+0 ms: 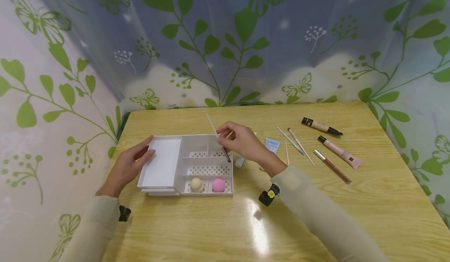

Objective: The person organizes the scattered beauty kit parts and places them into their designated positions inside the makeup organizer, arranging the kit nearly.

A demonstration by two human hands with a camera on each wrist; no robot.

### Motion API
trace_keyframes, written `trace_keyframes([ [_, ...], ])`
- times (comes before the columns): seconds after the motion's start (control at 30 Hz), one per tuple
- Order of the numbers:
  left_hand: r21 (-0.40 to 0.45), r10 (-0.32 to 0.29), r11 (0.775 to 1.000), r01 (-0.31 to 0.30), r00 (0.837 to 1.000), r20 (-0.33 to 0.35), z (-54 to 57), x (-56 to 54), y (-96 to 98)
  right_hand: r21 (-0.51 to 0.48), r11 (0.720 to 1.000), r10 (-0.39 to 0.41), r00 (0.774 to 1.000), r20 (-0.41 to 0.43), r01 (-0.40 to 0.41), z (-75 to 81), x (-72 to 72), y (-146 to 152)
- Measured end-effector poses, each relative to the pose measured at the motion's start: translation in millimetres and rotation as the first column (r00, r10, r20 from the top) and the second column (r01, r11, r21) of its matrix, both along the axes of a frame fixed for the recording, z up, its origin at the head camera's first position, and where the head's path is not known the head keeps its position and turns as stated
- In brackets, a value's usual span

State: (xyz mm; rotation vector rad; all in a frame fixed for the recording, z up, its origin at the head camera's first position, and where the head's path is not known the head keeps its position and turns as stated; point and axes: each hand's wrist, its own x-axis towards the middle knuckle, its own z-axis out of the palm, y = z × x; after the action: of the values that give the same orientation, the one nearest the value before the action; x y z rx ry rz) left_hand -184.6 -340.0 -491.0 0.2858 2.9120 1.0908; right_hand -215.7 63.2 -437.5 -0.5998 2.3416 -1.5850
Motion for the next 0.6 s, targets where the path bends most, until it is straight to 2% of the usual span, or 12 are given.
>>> trace_keyframes([
  [0.17, -0.014, -0.021, 1.0, 0.021, 1.0, -0.001, 2.3, -1.5, 0.7, -0.024, 1.0, 0.006, 1.0, 0.004, -0.006, 5.0, -0.4, -6],
  [0.33, -0.062, -0.084, 0.995, 0.08, 0.994, -0.066, 4.7, -4.1, -0.8, -0.033, 0.999, 0.016, 1.0, 0.012, -0.016, 4.9, -0.9, -11],
  [0.5, -0.15, -0.15, 0.981, 0.126, 0.976, -0.158, 6.1, -5.8, -3.3, -0.031, 0.999, 0.03, 0.999, 0.025, -0.029, 3.8, -0.4, -15],
  [0.6, -0.161, -0.17, 0.977, 0.142, 0.97, -0.175, 6.7, -4.6, -6.1, -0.027, 0.999, 0.039, 0.999, 0.029, -0.038, 3.9, 0.3, -18],
])
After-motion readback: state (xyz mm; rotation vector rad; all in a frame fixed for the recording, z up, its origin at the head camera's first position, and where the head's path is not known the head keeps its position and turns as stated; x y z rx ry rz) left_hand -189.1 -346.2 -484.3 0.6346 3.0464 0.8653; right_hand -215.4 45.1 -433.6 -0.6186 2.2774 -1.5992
